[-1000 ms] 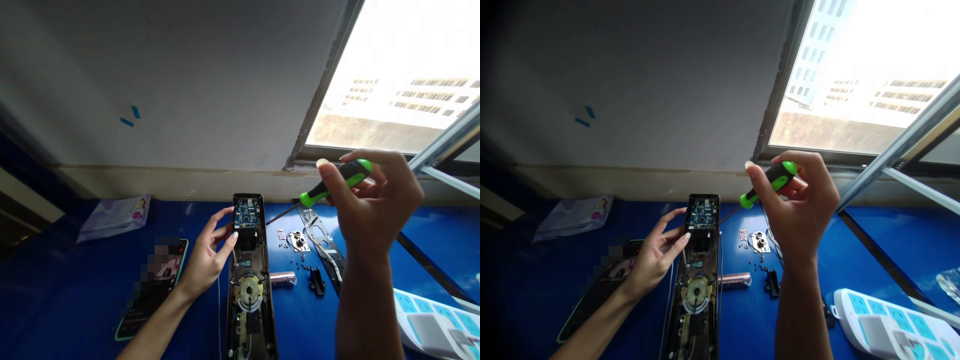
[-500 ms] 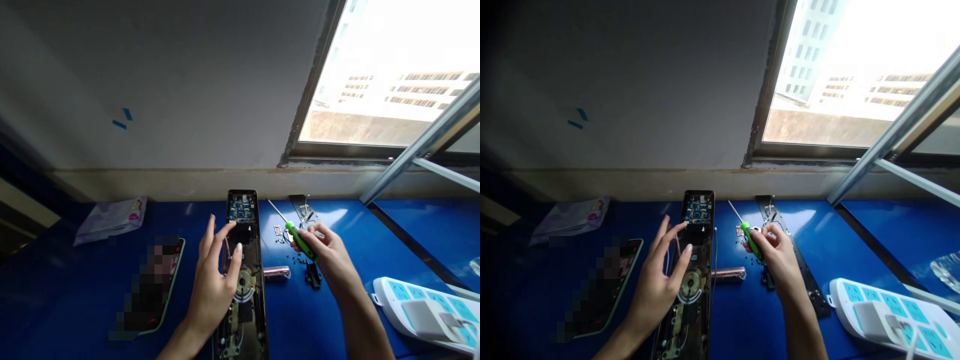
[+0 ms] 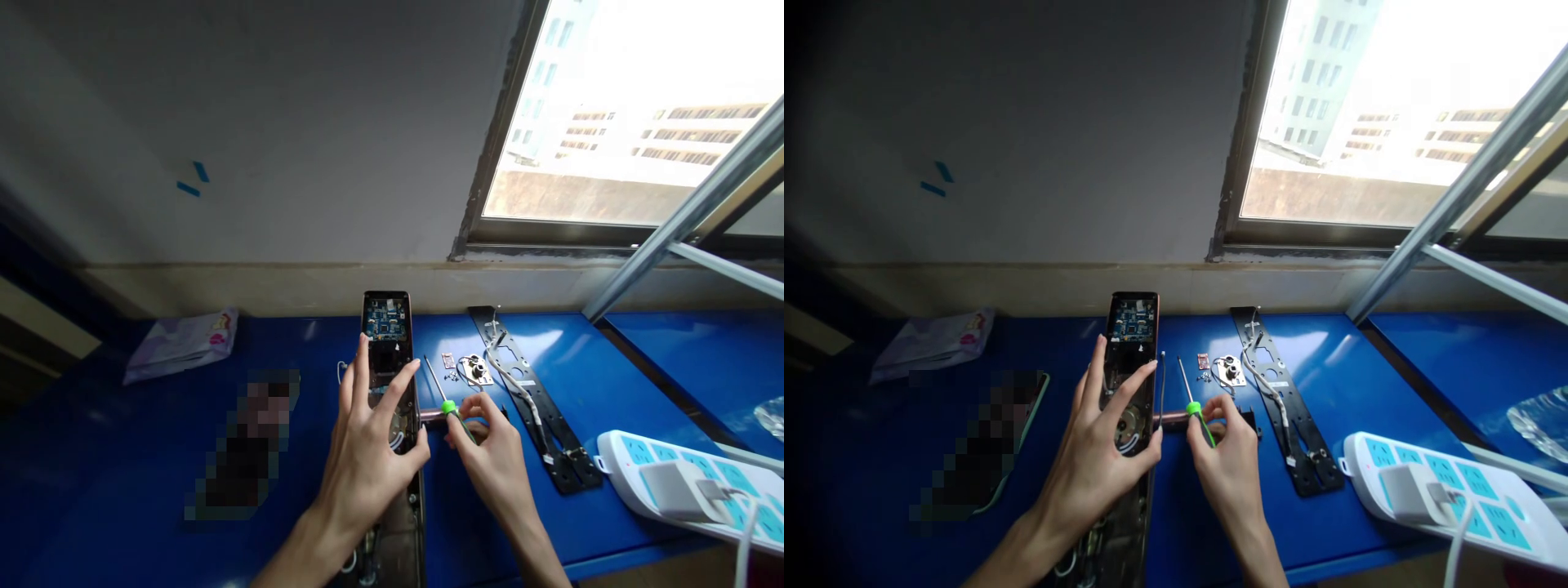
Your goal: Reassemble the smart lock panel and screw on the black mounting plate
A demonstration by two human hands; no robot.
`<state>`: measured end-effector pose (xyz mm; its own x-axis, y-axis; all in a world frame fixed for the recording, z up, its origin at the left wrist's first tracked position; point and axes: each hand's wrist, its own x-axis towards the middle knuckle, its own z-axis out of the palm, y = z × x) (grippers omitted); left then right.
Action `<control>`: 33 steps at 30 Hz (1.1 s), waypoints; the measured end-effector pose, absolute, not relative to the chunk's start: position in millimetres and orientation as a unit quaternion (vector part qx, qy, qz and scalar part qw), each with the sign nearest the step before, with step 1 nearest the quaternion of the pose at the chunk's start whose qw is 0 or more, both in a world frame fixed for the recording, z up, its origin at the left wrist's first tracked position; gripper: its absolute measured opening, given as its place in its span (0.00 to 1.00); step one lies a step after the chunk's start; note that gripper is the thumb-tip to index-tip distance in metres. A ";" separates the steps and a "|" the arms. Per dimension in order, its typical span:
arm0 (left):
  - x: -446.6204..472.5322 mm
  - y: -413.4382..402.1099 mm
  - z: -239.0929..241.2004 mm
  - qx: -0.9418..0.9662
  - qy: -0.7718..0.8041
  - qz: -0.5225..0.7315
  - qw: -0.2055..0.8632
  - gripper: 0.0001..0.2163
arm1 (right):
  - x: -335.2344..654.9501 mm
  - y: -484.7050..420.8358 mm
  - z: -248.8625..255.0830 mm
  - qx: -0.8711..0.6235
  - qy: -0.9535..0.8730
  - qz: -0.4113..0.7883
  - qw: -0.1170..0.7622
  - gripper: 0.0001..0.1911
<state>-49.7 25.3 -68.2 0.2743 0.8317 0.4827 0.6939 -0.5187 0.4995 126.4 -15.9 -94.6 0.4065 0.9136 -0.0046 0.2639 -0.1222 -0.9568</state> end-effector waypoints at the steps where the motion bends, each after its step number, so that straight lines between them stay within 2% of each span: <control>1: -50.3 28.7 -67.8 0.794 0.482 0.360 0.095 0.38 | 125.1 -16.8 -96.2 -0.683 -0.450 0.304 0.489 0.18; 10: -47.3 46.0 -70.3 0.810 0.473 0.342 0.062 0.35 | 114.5 -6.1 -101.7 -0.709 -0.556 0.186 0.392 0.06; 16: -44.0 52.3 -58.4 0.842 0.411 0.349 -0.014 0.21 | 111.4 1.5 -96.1 -0.717 -0.586 0.152 0.344 0.06; 20: -36.6 60.3 -51.1 0.875 0.359 0.325 -0.010 0.14 | 117.7 2.6 -93.0 -0.712 -0.598 0.165 0.329 0.06; 28: -31.5 69.5 -42.3 0.896 0.351 0.273 -0.004 0.12 | 150.6 8.1 -78.4 -0.684 -0.618 0.210 0.326 0.13; 33: -27.9 81.3 -36.9 0.914 0.320 0.250 0.003 0.11 | 177.8 30.6 -51.6 -0.704 -0.611 0.188 0.309 0.10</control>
<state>-27.9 81.3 -36.9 0.6702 0.5856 0.4560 0.5829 -0.7956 0.1650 177.8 30.6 -51.6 0.1821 0.9768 0.1129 0.7446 -0.0620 -0.6646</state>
